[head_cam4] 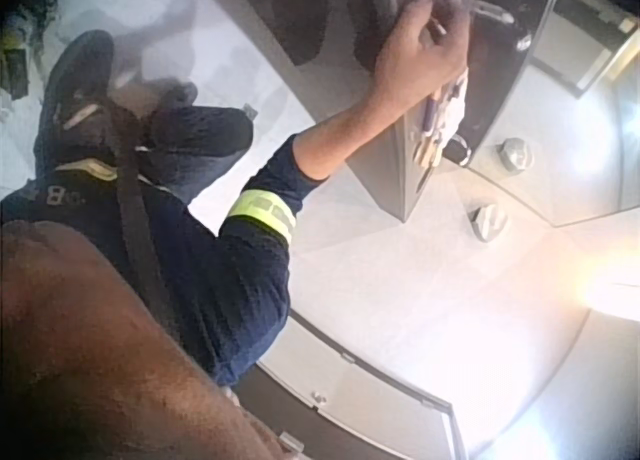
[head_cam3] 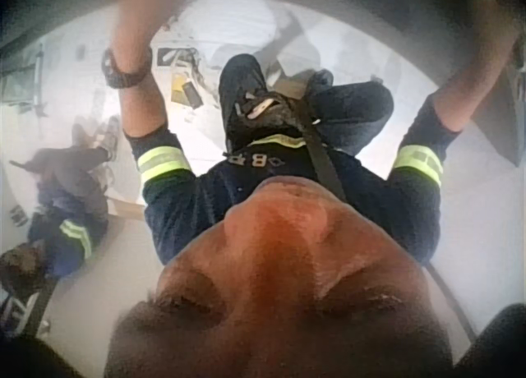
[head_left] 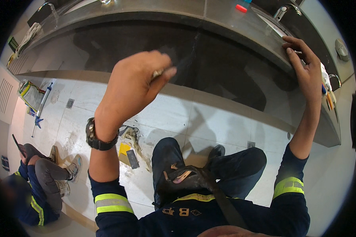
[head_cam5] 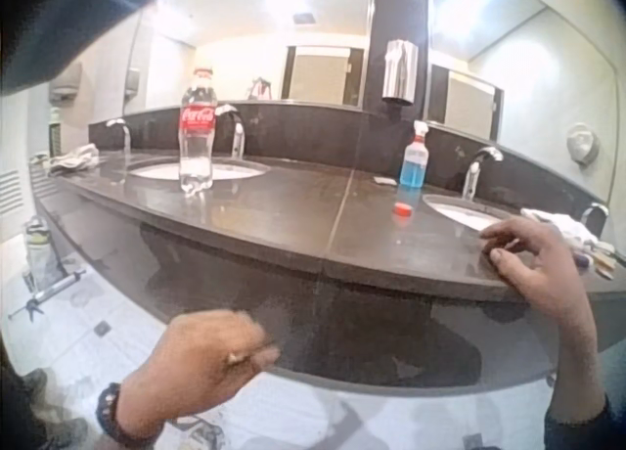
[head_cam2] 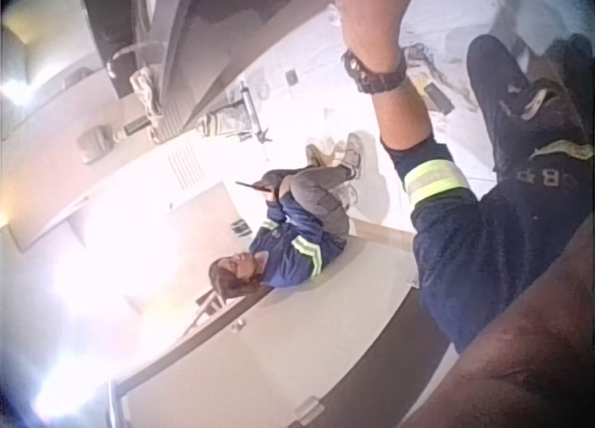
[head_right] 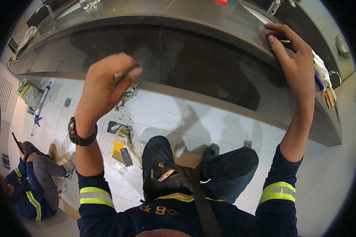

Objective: The person cleans a bathroom countertop using a cloth and a scraper. They wipe the surface, scrape off residue, and wipe again, repeating the process across different sections of the countertop.

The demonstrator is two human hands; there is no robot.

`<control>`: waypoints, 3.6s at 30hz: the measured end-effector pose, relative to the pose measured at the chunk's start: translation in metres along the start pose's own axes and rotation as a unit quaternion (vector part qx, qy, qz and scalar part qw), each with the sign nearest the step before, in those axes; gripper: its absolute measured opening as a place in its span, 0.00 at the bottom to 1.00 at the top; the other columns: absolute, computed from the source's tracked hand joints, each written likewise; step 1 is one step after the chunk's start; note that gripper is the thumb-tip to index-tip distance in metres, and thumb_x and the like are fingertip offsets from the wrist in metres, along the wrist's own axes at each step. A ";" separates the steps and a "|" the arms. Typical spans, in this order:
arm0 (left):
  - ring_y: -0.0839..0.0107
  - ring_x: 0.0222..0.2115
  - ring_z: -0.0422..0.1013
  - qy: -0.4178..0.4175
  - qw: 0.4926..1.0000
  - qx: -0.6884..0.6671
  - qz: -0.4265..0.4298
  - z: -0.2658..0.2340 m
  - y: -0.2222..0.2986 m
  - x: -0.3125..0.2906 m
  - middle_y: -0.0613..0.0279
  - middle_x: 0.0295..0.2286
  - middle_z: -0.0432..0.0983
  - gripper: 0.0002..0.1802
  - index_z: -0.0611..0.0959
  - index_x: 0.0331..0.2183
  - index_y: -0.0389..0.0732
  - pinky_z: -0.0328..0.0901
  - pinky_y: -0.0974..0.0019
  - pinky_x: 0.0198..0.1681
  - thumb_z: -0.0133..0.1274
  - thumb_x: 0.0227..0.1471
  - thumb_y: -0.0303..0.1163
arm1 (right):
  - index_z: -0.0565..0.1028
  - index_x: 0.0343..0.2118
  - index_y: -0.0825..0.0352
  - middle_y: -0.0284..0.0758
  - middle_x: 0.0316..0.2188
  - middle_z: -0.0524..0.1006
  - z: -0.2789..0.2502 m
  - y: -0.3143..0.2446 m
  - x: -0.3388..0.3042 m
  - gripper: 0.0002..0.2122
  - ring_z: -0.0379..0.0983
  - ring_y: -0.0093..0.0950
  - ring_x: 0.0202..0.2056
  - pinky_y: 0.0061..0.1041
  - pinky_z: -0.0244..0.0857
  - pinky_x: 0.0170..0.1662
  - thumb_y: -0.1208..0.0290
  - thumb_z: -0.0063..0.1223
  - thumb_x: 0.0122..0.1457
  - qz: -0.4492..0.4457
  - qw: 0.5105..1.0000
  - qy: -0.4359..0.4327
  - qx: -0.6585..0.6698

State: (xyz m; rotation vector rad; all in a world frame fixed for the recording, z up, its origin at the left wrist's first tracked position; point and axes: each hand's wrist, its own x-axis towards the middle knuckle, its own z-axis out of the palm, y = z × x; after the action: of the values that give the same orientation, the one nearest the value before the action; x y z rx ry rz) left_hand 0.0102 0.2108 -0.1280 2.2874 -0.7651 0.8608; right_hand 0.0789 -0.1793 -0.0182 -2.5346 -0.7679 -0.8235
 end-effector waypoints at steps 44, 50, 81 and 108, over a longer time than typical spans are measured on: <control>0.88 0.20 0.63 0.255 0.867 -0.370 -0.217 0.073 0.024 -0.004 0.72 0.20 0.74 0.15 0.83 0.33 0.36 0.56 0.76 0.23 0.54 0.68 0.38 | 0.82 0.50 0.66 0.36 0.39 0.84 -0.003 -0.007 -0.003 0.14 0.78 0.24 0.44 0.27 0.68 0.52 0.68 0.55 0.64 -0.005 1.000 0.016 0.000; 0.88 0.22 0.64 0.242 0.865 -0.366 -0.245 0.074 0.022 -0.015 0.73 0.21 0.75 0.16 0.83 0.33 0.36 0.57 0.76 0.25 0.53 0.68 0.38 | 0.82 0.49 0.66 0.37 0.39 0.84 -0.002 -0.010 -0.002 0.14 0.78 0.25 0.43 0.28 0.69 0.51 0.68 0.56 0.63 -0.011 1.000 0.020 0.016; 0.65 0.20 0.62 0.082 0.966 -0.138 -0.202 0.041 -0.027 -0.054 0.57 0.19 0.68 0.12 0.79 0.28 0.34 0.58 0.64 0.26 0.61 0.60 0.30 | 0.82 0.50 0.65 0.36 0.39 0.84 -0.002 -0.006 -0.005 0.15 0.79 0.25 0.44 0.27 0.67 0.55 0.66 0.54 0.64 -0.011 1.000 0.018 -0.006; 0.63 0.25 0.74 0.082 0.968 -0.139 -0.193 0.072 -0.035 -0.092 0.55 0.28 0.80 0.15 0.84 0.34 0.33 0.66 0.62 0.30 0.61 0.61 0.37 | 0.79 0.54 0.70 0.41 0.44 0.83 -0.007 0.008 -0.009 0.15 0.79 0.30 0.50 0.30 0.68 0.58 0.71 0.50 0.70 -0.037 0.997 0.069 -0.021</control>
State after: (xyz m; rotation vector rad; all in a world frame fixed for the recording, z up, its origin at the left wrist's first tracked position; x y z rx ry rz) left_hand 0.0040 0.2134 -0.2500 1.9927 -0.3233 0.7003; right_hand 0.0750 -0.1927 -0.0194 -2.4677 -0.8112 -1.0381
